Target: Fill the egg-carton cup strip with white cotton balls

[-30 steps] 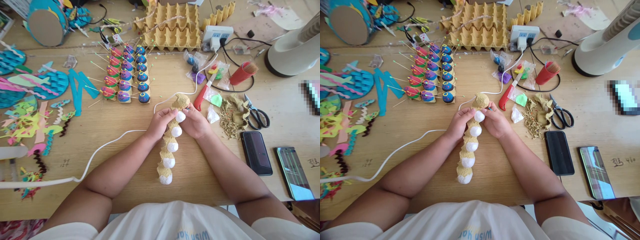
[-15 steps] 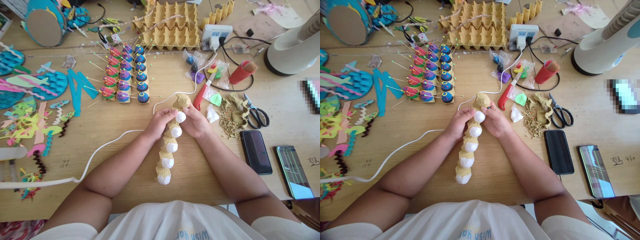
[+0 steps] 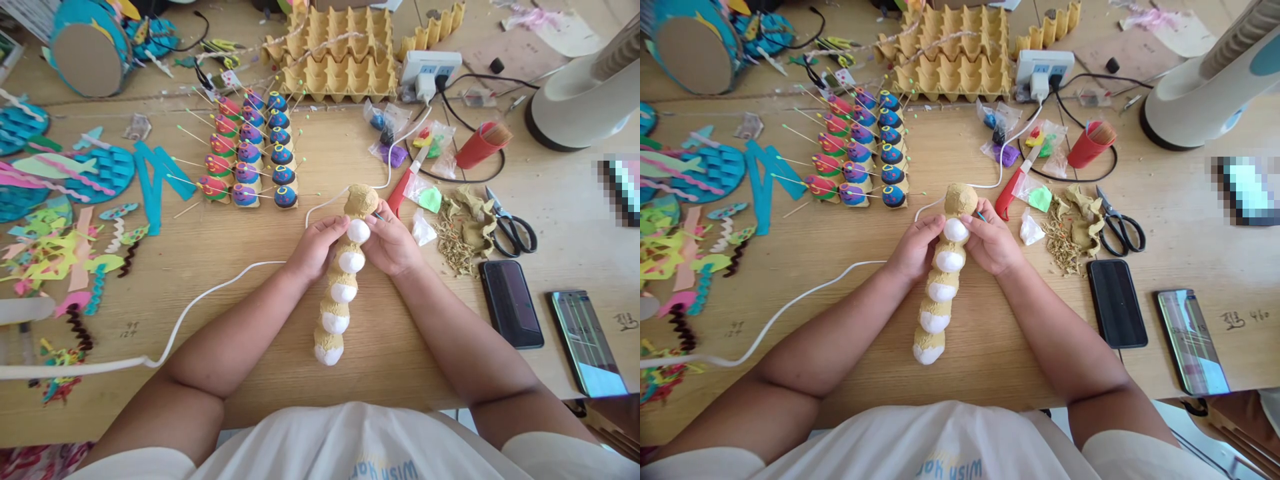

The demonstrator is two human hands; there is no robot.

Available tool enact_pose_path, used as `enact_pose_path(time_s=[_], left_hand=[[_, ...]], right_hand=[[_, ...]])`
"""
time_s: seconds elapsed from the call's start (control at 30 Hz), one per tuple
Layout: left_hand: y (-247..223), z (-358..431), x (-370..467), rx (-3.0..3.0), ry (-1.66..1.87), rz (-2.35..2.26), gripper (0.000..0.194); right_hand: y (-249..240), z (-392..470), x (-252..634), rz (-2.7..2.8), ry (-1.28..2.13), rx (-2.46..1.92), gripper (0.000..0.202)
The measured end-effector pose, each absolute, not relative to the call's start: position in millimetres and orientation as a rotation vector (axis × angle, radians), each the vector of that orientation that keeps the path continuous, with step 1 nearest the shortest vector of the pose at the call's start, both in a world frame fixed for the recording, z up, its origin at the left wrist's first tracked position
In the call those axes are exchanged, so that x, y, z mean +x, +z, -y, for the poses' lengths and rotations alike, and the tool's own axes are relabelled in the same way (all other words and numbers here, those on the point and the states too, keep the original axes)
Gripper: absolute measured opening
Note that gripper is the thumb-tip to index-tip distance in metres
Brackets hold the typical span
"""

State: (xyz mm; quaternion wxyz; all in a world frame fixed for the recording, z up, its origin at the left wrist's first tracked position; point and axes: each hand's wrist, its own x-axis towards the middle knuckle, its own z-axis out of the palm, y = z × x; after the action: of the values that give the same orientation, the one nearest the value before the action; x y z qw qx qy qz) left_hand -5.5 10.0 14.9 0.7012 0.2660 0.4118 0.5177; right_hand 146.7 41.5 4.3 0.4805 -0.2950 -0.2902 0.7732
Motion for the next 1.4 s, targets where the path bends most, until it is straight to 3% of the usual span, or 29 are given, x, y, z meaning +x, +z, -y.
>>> enact_pose_path(time_s=[0.2,0.53,1.0,1.4], left_hand=[[10,-10,-4,0.562,1.221,-0.869,0.059],[5,-14,-2,0.482,1.215,-0.889,0.056],[1,-12,0,0.404,1.24,-0.77,0.037],[4,-11,0,0.414,1.234,-0.77,0.042]], right_hand=[[-1,-47,148,0.738,1.847,-0.758,0.046],[-4,-41,142,0.846,1.774,-0.9,0.053],[-3,-42,148,0.775,1.883,-0.839,0.05],[-4,-42,150,0.79,1.902,-0.851,0.052]])
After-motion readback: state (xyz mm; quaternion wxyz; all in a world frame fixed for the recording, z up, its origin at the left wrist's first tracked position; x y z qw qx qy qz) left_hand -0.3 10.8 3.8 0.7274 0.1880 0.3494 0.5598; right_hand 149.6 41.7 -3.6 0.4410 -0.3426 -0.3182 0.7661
